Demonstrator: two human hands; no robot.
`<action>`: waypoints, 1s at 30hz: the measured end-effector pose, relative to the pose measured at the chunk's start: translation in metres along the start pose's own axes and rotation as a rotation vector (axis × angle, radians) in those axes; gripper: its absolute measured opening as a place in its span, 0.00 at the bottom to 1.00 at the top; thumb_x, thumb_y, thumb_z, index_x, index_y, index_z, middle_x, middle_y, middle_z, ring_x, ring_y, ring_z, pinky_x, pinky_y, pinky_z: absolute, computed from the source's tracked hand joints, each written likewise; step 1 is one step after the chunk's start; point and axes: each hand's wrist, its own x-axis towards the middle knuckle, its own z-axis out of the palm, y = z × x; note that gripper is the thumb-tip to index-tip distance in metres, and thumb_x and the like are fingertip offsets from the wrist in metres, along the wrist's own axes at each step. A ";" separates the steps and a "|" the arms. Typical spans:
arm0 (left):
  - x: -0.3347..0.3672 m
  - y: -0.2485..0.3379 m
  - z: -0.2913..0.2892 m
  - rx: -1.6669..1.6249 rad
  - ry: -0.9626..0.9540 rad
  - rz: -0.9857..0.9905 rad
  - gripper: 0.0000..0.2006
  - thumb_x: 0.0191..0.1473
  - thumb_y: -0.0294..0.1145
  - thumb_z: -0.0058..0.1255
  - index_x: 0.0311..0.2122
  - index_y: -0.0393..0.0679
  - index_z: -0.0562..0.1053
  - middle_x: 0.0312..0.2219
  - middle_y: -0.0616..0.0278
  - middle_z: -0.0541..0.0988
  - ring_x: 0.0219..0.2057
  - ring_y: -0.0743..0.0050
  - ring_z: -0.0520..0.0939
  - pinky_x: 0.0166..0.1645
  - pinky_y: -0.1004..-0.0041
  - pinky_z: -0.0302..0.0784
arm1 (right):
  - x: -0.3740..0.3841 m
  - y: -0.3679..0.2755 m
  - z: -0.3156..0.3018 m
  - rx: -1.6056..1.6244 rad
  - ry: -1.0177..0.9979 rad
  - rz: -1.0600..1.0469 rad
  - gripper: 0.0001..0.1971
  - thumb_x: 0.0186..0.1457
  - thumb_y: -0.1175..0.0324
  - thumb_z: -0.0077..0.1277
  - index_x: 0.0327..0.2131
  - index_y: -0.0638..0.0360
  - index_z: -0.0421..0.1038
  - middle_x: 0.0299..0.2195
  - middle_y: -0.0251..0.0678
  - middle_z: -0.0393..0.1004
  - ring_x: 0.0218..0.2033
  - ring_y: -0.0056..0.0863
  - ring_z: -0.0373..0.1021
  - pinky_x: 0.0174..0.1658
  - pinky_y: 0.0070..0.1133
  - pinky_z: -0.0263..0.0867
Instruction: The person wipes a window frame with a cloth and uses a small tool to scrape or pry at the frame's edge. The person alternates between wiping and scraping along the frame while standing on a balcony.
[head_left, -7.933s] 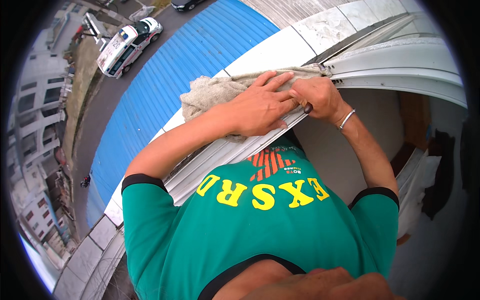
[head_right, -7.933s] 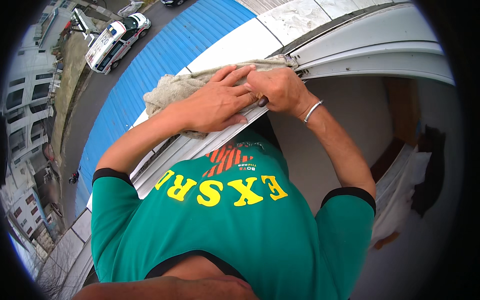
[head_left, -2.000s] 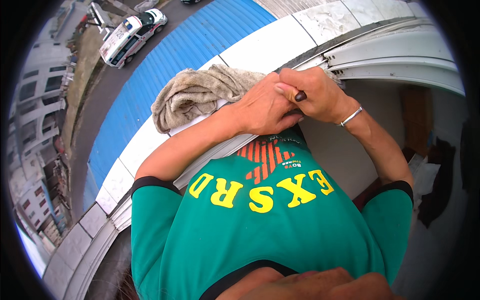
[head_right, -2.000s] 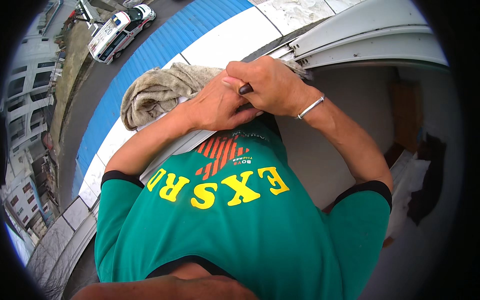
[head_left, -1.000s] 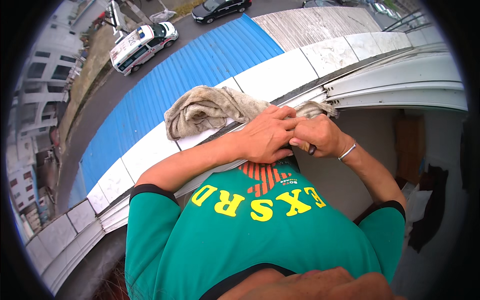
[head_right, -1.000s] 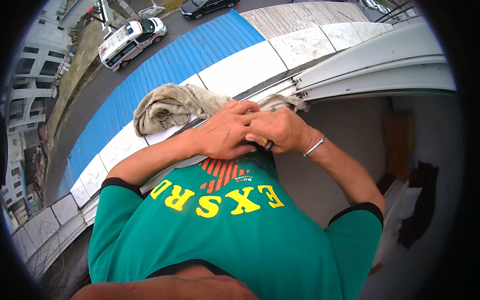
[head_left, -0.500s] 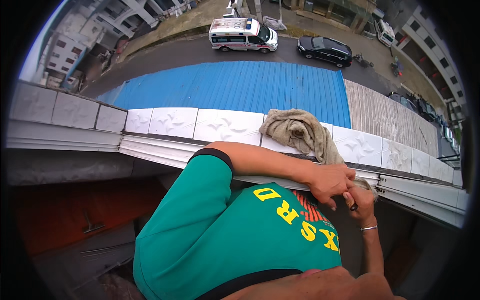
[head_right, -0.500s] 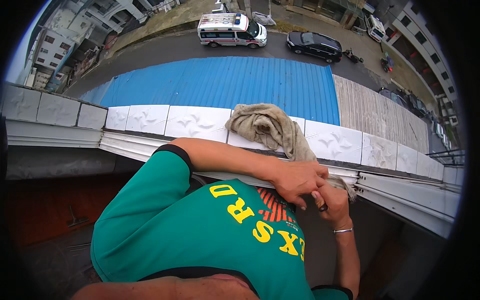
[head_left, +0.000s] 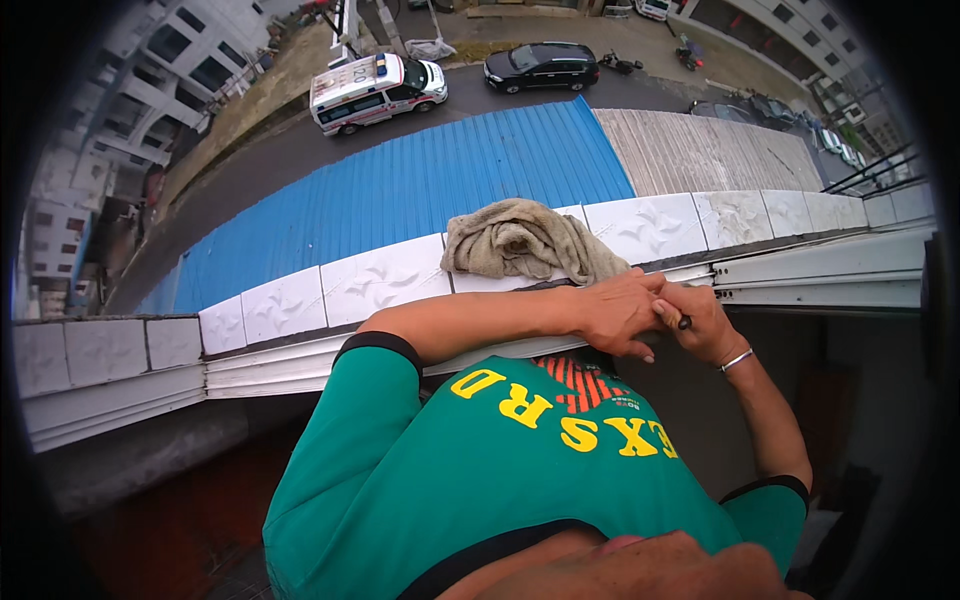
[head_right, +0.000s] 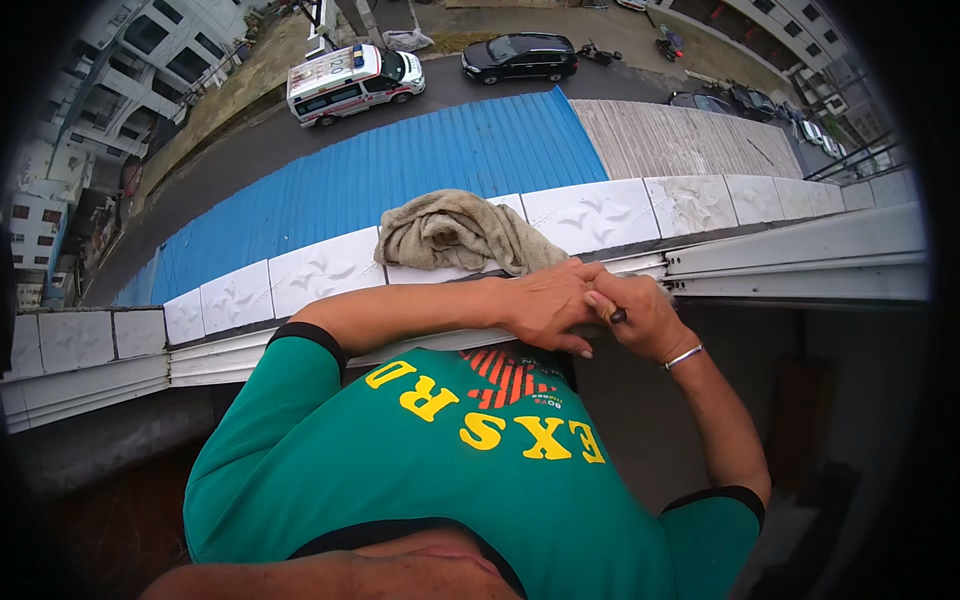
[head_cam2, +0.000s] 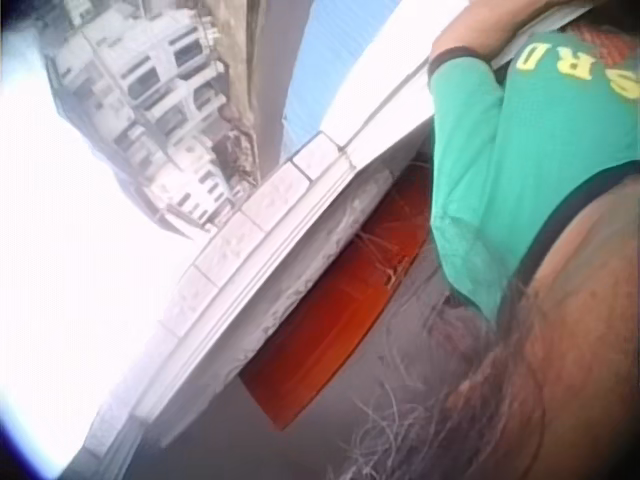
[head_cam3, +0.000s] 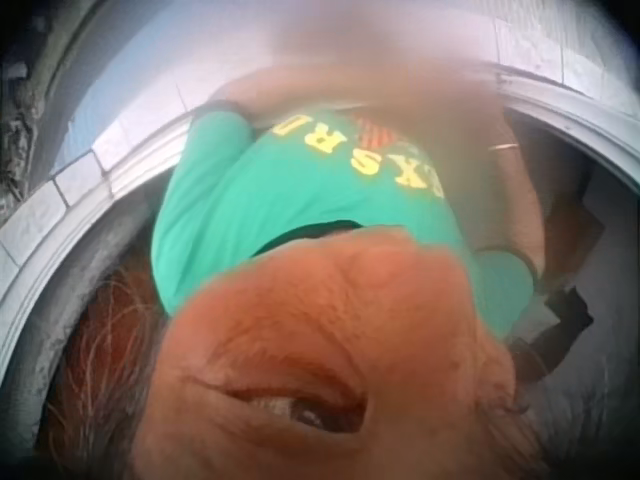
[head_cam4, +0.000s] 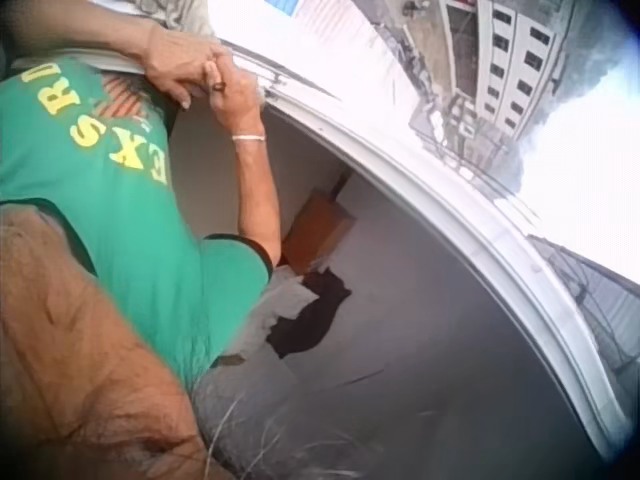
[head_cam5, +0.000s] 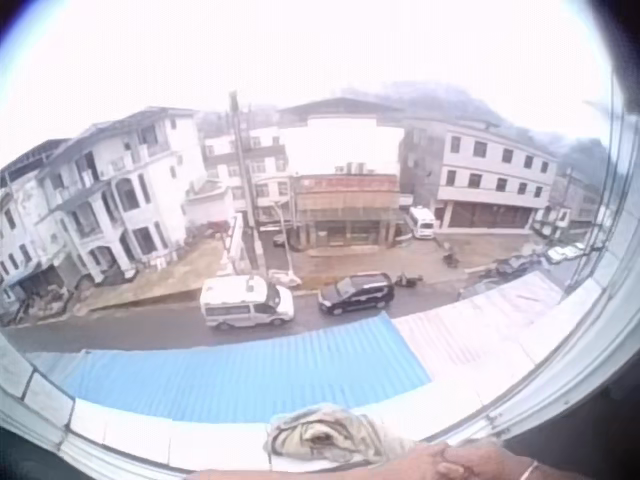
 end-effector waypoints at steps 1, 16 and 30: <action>0.002 0.001 -0.003 0.016 0.039 0.030 0.22 0.51 0.46 0.62 0.46 0.41 0.77 0.45 0.52 0.77 0.54 0.50 0.70 0.55 0.55 0.66 | 0.006 0.000 -0.004 0.019 -0.009 0.070 0.13 0.63 0.65 0.51 0.27 0.61 0.68 0.19 0.47 0.67 0.20 0.46 0.64 0.25 0.32 0.61; -0.027 0.002 -0.001 0.037 0.083 0.097 0.28 0.51 0.49 0.60 0.54 0.43 0.73 0.54 0.49 0.73 0.58 0.46 0.67 0.64 0.52 0.58 | 0.040 -0.004 -0.008 0.034 -0.243 0.222 0.17 0.65 0.62 0.50 0.27 0.66 0.67 0.17 0.40 0.65 0.20 0.28 0.54 0.25 0.27 0.58; -0.047 -0.004 -0.025 -0.094 -0.040 0.075 0.26 0.50 0.43 0.62 0.54 0.45 0.75 0.57 0.53 0.71 0.63 0.44 0.62 0.63 0.49 0.61 | 0.031 -0.031 0.010 0.207 -0.096 0.114 0.14 0.59 0.66 0.57 0.23 0.61 0.66 0.14 0.39 0.60 0.16 0.30 0.57 0.22 0.25 0.56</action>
